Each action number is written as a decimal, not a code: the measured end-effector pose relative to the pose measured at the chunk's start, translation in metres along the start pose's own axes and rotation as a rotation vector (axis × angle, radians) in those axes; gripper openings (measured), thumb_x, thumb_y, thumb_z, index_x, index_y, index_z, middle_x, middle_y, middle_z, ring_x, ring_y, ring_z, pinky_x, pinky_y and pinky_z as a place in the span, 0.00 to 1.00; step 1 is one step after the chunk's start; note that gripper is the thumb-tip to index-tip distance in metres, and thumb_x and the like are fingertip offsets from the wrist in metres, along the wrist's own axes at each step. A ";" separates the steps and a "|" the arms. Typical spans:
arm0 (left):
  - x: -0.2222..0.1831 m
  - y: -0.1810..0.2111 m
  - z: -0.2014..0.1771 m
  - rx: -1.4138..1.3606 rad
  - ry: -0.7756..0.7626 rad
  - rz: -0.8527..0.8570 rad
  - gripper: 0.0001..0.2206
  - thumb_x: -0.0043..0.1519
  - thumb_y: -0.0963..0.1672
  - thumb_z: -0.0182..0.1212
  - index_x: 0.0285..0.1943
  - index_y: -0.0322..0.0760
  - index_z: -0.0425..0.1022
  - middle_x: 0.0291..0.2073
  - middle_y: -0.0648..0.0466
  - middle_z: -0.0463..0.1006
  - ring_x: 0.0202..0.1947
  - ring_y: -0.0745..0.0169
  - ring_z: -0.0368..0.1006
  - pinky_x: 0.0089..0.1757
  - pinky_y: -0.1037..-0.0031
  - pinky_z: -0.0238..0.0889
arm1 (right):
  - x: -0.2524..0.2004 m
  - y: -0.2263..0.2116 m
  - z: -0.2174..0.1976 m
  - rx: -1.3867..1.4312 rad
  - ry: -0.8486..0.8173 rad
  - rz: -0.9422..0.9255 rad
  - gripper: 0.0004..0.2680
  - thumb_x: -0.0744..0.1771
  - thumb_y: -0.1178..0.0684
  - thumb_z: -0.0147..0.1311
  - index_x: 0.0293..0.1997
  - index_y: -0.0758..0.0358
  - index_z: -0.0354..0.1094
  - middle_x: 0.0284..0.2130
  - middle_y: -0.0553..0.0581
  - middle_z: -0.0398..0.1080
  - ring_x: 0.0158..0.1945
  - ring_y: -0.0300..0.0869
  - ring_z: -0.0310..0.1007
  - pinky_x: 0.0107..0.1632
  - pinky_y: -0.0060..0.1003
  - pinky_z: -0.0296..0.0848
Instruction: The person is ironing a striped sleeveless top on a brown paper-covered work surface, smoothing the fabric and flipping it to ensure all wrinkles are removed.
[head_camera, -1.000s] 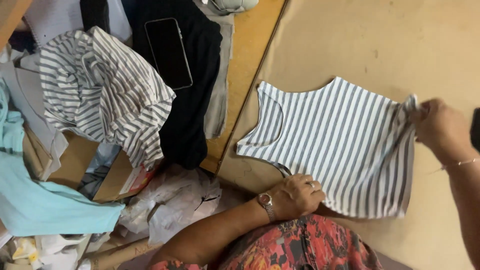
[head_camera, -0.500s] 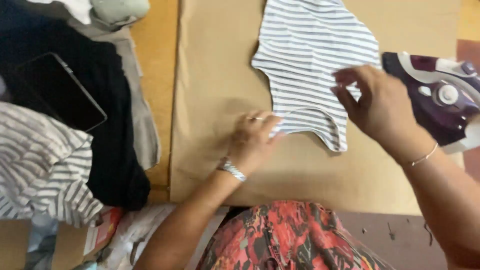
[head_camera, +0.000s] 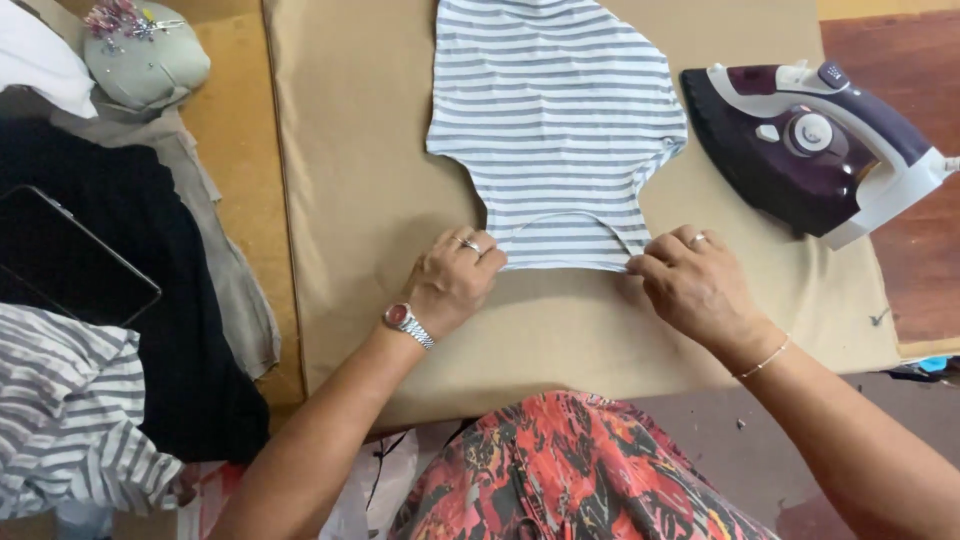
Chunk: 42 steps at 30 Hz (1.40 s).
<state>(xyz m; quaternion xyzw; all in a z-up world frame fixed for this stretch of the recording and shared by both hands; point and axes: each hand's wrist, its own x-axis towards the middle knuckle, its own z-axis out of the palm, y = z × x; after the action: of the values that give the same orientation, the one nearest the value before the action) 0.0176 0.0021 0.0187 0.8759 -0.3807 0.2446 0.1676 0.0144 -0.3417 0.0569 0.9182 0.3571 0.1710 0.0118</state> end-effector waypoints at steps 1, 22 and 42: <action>0.002 0.004 -0.013 -0.045 -0.017 -0.030 0.03 0.58 0.38 0.58 0.35 0.40 0.75 0.29 0.56 0.67 0.33 0.57 0.70 0.36 0.68 0.67 | -0.001 0.001 -0.008 -0.009 -0.005 -0.025 0.02 0.62 0.53 0.61 0.33 0.47 0.75 0.32 0.50 0.72 0.40 0.47 0.72 0.44 0.40 0.71; 0.028 0.130 0.042 -0.170 -0.534 -0.040 0.47 0.57 0.66 0.51 0.78 0.38 0.51 0.77 0.46 0.51 0.79 0.47 0.40 0.71 0.46 0.24 | 0.060 0.235 -0.028 -0.306 -0.409 0.539 0.34 0.70 0.16 0.55 0.60 0.65 0.72 0.46 0.68 0.78 0.49 0.63 0.78 0.45 0.53 0.75; -0.003 0.048 -0.055 0.042 0.093 0.123 0.10 0.66 0.33 0.47 0.34 0.31 0.71 0.27 0.52 0.64 0.29 0.57 0.63 0.32 0.71 0.64 | -0.002 -0.014 -0.142 -0.012 -1.000 0.754 0.22 0.61 0.23 0.53 0.59 0.25 0.64 0.35 0.56 0.82 0.43 0.55 0.82 0.44 0.45 0.78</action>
<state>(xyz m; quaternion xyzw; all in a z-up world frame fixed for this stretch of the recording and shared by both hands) -0.0371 -0.0013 0.0677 0.8418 -0.4204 0.3028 0.1511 -0.0415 -0.3467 0.1878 0.9499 -0.0409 -0.2851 0.1216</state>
